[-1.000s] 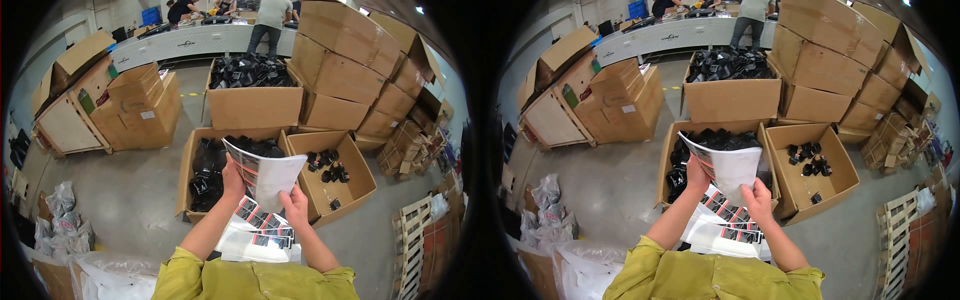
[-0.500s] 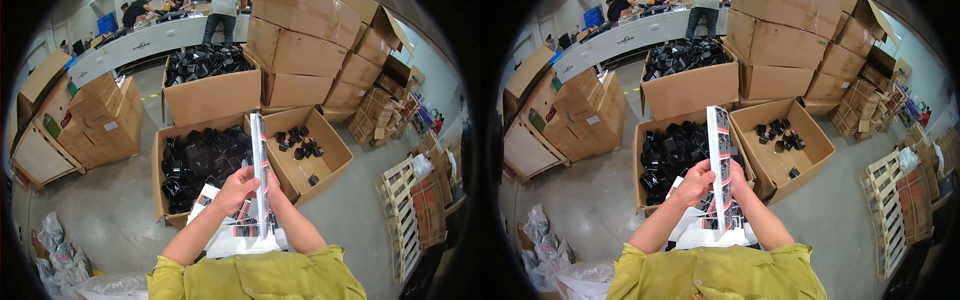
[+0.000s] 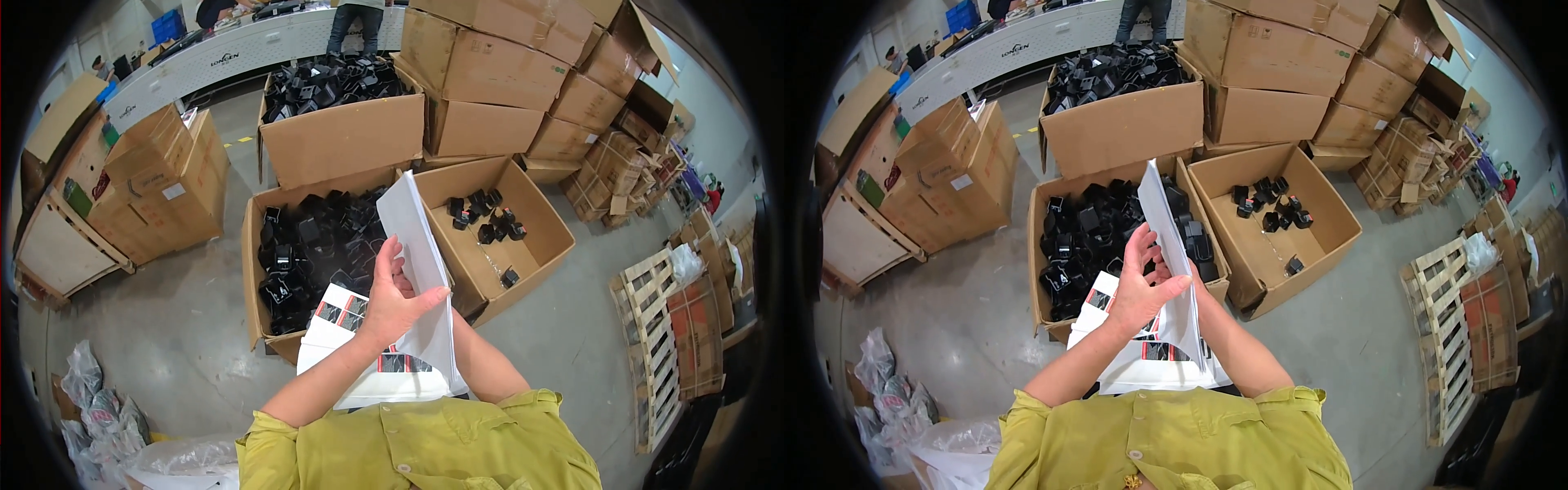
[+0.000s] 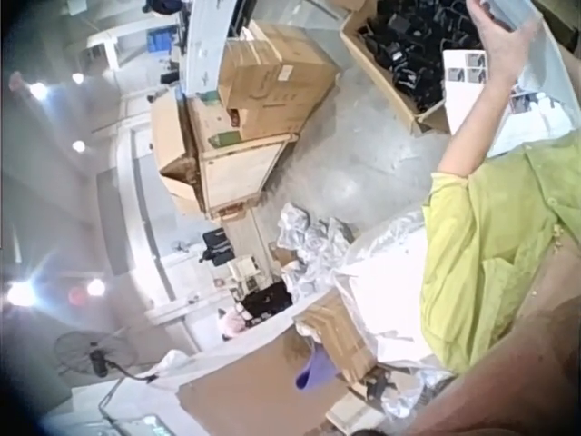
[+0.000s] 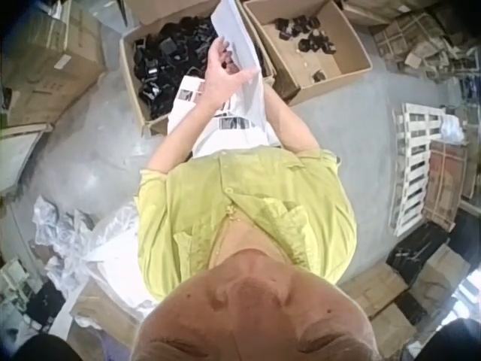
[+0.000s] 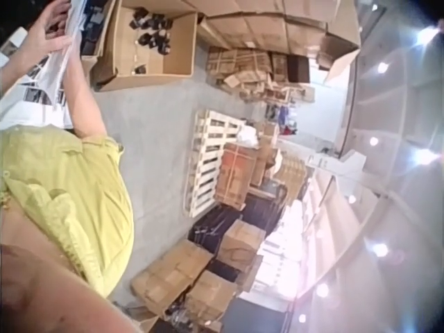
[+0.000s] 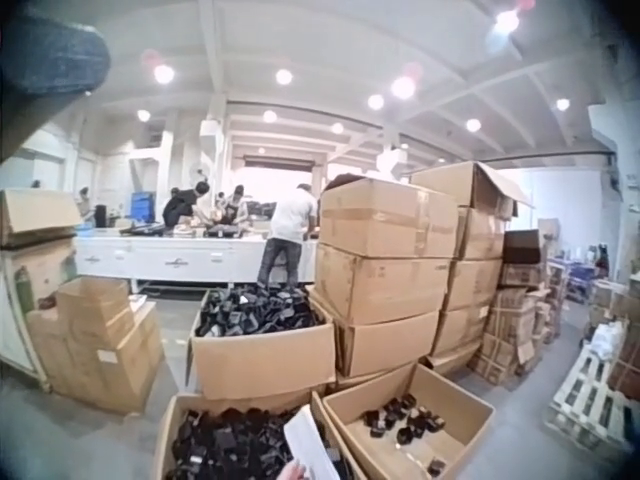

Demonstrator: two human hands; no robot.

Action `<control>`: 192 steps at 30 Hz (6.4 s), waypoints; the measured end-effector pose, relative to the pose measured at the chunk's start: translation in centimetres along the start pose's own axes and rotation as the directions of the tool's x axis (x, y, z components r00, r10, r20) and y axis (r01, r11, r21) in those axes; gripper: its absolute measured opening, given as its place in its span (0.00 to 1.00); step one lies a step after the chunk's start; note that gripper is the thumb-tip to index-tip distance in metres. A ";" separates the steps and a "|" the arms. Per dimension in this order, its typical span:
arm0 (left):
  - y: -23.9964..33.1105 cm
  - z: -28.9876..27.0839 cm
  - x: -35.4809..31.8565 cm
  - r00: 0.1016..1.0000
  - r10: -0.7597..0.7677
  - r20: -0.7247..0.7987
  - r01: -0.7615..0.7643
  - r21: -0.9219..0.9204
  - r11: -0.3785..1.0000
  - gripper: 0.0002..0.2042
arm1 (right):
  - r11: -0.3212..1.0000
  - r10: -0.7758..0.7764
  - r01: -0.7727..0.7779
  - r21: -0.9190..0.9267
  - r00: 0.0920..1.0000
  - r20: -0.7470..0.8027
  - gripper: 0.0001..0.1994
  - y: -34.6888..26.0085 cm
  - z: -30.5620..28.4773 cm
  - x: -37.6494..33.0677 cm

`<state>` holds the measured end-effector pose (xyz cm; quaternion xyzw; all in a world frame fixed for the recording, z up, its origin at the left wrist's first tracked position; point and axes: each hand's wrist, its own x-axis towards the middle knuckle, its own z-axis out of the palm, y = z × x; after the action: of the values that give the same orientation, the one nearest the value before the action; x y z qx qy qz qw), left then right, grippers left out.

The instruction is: Applying adhesive labels to plastic components and sorting label sheets in a warehouse environment.

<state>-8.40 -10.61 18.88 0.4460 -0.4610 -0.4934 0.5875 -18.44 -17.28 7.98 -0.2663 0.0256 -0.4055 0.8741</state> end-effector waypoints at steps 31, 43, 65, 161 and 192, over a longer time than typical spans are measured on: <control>-1.4 -0.7 -0.1 0.998 0.067 0.018 -0.067 -0.003 0.998 0.19 | 0.973 -0.102 -0.018 -0.231 0.861 -0.499 0.14 -1.6 0.2 0.4; -3.5 -1.7 0.4 0.999 -0.035 -0.023 0.027 -0.283 0.959 0.22 | 0.988 -0.123 0.059 -0.146 0.867 -0.483 0.17 -1.8 -1.5 0.3; -4.3 -0.4 0.6 0.933 -0.331 0.139 0.321 -0.735 0.597 0.07 | 0.987 0.012 -0.111 -0.116 0.771 -0.636 0.12 -0.8 0.9 -2.4; 10.8 -17.1 -17.7 0.580 0.289 -0.762 -0.370 0.070 0.926 0.20 | 0.496 0.264 -0.303 -0.814 0.945 -0.191 0.15 -6.5 6.7 1.8; -25.3 -36.5 4.5 0.706 -0.387 -0.592 0.704 0.531 0.472 0.20 | 0.624 -0.120 -0.622 -0.473 0.522 -0.845 0.11 -8.6 -6.4 -9.6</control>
<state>23.60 -15.40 -11.88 0.8542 -0.3170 -0.3320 0.2441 -32.51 -17.74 4.99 -0.3666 0.6294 -0.2846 0.6233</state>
